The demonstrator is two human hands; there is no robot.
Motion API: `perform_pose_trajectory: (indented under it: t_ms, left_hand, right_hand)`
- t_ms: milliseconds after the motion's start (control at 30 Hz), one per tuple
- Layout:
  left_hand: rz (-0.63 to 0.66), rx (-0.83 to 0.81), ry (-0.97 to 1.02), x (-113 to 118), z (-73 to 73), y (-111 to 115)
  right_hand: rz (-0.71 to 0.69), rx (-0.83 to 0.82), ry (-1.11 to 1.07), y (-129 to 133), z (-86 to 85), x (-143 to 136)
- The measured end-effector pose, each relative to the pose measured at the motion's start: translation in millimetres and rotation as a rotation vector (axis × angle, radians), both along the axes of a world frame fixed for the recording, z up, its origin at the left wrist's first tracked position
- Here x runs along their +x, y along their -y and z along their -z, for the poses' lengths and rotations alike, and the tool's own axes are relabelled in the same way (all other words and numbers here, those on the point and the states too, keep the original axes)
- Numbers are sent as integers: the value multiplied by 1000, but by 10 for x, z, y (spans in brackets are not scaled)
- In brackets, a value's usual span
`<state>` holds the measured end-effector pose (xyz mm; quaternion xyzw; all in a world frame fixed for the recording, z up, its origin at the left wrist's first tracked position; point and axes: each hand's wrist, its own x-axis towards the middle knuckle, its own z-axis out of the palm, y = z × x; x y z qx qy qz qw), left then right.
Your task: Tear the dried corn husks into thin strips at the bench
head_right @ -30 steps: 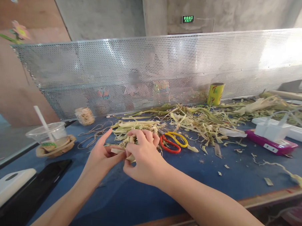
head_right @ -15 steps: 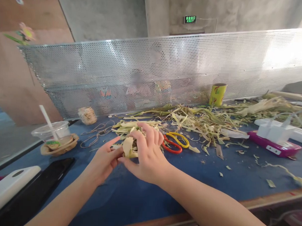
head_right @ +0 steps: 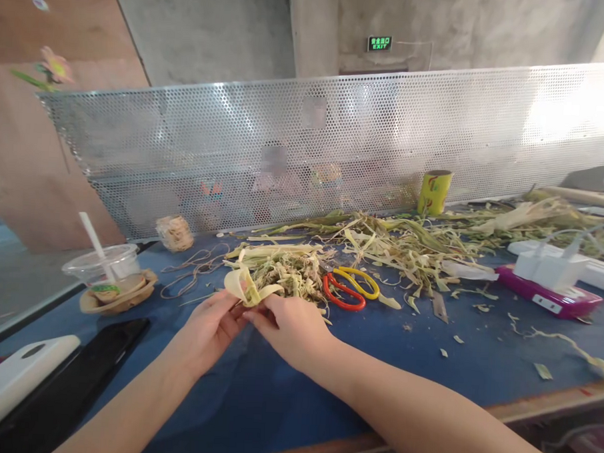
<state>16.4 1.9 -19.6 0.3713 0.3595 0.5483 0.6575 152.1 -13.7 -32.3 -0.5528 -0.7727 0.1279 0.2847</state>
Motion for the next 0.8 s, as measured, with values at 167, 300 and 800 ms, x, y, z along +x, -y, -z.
perform_pose_trajectory:
  t_ms: [167, 300, 800]
  left_hand:
    - [37, 15, 0, 2, -16, 0]
    - [-58, -13, 46, -31, -50, -44]
    - [-131, 67, 6, -41, -52, -10]
  right_hand:
    - [-59, 132, 148, 29, -9, 17]
    - [-85, 162, 148, 25, -19, 75]
    - [-168, 42, -75, -19, -78, 182]
